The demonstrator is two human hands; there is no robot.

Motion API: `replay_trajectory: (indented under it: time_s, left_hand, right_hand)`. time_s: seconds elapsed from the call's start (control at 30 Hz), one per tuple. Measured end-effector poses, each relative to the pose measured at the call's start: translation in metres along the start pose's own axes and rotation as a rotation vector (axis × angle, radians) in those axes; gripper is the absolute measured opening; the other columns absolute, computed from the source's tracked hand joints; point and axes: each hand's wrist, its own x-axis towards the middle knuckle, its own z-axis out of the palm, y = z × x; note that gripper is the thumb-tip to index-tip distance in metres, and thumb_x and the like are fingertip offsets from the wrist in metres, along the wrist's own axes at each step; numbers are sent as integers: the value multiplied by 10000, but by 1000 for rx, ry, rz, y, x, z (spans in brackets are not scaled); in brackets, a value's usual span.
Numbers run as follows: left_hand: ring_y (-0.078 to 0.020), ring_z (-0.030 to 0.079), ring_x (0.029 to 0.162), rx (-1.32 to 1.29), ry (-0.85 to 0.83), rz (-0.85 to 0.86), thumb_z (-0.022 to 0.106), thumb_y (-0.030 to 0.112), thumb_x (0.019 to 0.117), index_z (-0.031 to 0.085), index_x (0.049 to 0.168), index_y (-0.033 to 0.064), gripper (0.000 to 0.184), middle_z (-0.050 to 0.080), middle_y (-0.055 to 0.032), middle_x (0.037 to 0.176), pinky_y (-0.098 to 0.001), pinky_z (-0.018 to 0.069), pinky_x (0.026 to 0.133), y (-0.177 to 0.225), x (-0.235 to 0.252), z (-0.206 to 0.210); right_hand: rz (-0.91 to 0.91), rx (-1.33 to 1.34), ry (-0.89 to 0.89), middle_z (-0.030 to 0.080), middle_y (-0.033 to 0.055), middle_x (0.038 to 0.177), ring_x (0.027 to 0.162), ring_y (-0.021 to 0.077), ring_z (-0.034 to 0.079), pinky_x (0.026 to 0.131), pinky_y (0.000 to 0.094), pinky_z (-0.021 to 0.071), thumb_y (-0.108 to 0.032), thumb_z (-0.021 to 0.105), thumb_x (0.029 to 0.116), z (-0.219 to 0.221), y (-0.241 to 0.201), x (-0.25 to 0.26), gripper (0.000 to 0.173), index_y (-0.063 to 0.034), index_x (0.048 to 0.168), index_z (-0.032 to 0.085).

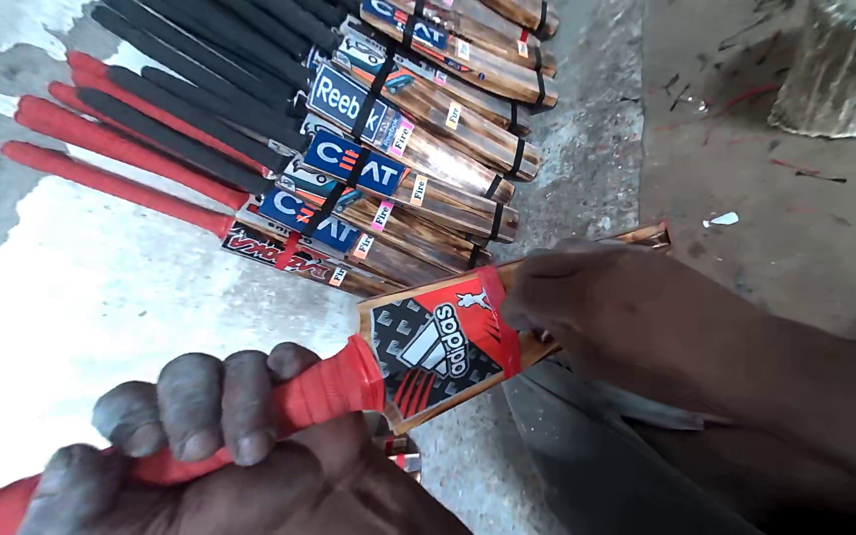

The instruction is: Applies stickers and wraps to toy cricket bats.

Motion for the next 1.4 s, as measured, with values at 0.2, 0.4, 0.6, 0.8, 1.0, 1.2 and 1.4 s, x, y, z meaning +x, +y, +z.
replay_trajectory:
  time_s: [0.2,0.4,0.6,0.8,1.0,1.2,1.4]
  left_hand:
    - [-175,402,466,91,28,11,226,363,1032,429,684,70,498,365,-31,547,-347,455,488,-2,5,2]
    - [-163,399,472,369,133,42,207,300,1042,403,737,118,406,350,-7,555,-332,456,493,-5,12,-8]
    - [-169,415,471,293,115,40,217,282,1040,408,716,102,417,379,-18,558,-327,448,473,-5,10,-13]
    - [-176,405,465,244,30,33,245,315,1027,417,683,94,444,367,-21,546,-346,455,489,-1,7,-5]
    - [-161,417,470,351,175,37,204,273,1038,402,732,118,396,374,-12,559,-316,451,477,-7,8,-6]
    - [-226,581,765,396,80,63,136,391,1072,497,998,102,468,536,-56,824,-455,547,753,-12,12,-13]
    - [-166,407,439,85,-28,76,276,270,1043,448,738,73,401,375,-18,535,-321,445,445,-20,22,-11]
  right_hand:
    - [22,14,24,671,9,1120,1072,194,641,876,406,557,-190,591,1012,-8,6,30,180,-200,1123,732]
    - [52,-24,190,682,48,1207,1178,250,634,886,397,581,-106,520,1003,45,-29,-22,251,-136,1165,710]
    - [100,57,172,692,0,1222,1180,196,649,879,392,588,-147,527,1004,41,-27,-53,255,-193,1168,717]
    - [45,31,86,668,4,1144,1118,188,627,910,385,549,-218,573,1029,1,7,34,199,-215,1140,738]
    - [61,21,162,677,51,1196,1154,250,647,844,398,598,-125,528,1018,52,-33,-34,235,-146,1177,699]
    - [200,211,191,696,-44,1210,1135,122,654,954,375,568,-214,524,1028,23,-8,-61,266,-231,1179,742]
    - [174,94,359,687,9,1153,1067,162,659,890,374,571,-188,553,1027,13,13,-7,245,-197,1183,742]
